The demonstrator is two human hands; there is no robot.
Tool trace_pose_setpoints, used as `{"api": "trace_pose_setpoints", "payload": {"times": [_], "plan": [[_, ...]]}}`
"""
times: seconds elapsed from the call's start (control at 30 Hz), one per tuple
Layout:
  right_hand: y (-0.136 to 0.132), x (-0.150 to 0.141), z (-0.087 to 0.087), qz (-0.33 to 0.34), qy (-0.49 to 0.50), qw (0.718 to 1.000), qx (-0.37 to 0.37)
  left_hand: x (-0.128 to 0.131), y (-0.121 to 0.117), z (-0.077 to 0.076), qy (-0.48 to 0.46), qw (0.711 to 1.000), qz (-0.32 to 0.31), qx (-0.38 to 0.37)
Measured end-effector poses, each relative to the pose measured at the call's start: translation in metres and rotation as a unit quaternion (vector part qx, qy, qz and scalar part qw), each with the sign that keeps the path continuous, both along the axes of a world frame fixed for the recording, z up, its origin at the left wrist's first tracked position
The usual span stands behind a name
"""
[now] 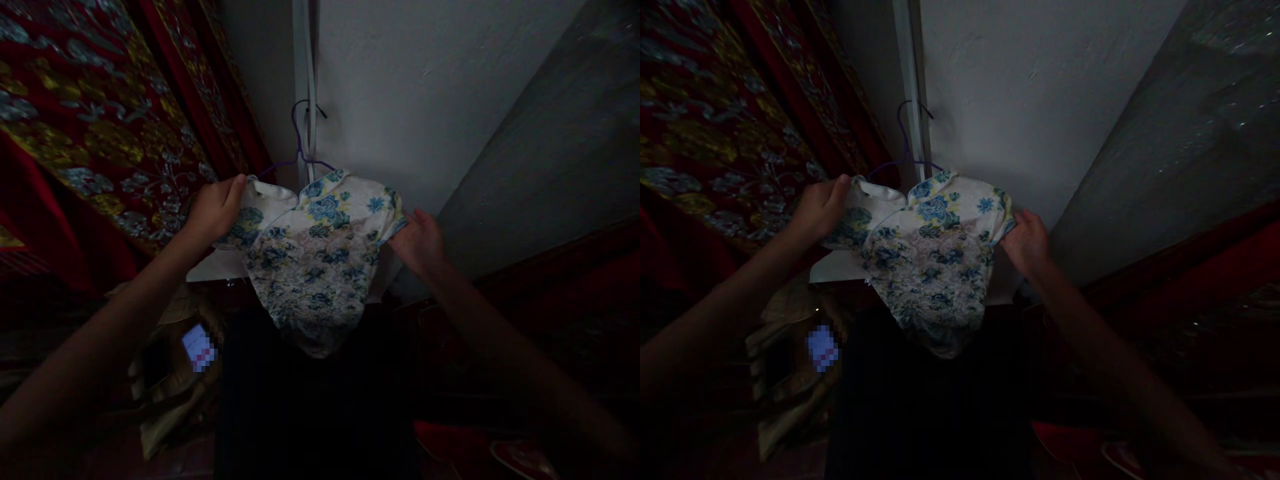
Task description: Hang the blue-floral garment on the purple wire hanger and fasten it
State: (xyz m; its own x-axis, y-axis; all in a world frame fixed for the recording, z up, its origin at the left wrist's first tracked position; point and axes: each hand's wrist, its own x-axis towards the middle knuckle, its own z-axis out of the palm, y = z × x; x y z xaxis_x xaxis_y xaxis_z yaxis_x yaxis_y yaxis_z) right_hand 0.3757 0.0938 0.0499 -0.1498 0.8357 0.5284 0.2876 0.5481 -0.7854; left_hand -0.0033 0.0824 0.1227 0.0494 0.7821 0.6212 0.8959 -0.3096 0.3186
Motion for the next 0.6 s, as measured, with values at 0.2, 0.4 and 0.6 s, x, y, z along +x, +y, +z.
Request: {"api": "trace_pose_setpoints", "payload": {"times": [0.2, 0.4, 0.6], "plan": [[-0.013, 0.001, 0.058, 0.045, 0.096, 0.992, -0.065, 0.019, -0.001, 0.008, 0.025, 0.999, 0.027, 0.028], [-0.041, -0.042, 0.107, 0.108, 0.134, 0.984, -0.039, 0.02, 0.012, 0.015, -0.022, 0.998, -0.016, 0.06], [-0.081, -0.052, 0.085, 0.447, -0.018, 0.875, -0.185, 0.006, 0.018, -0.012, -0.114, 0.985, -0.132, 0.013]]}}
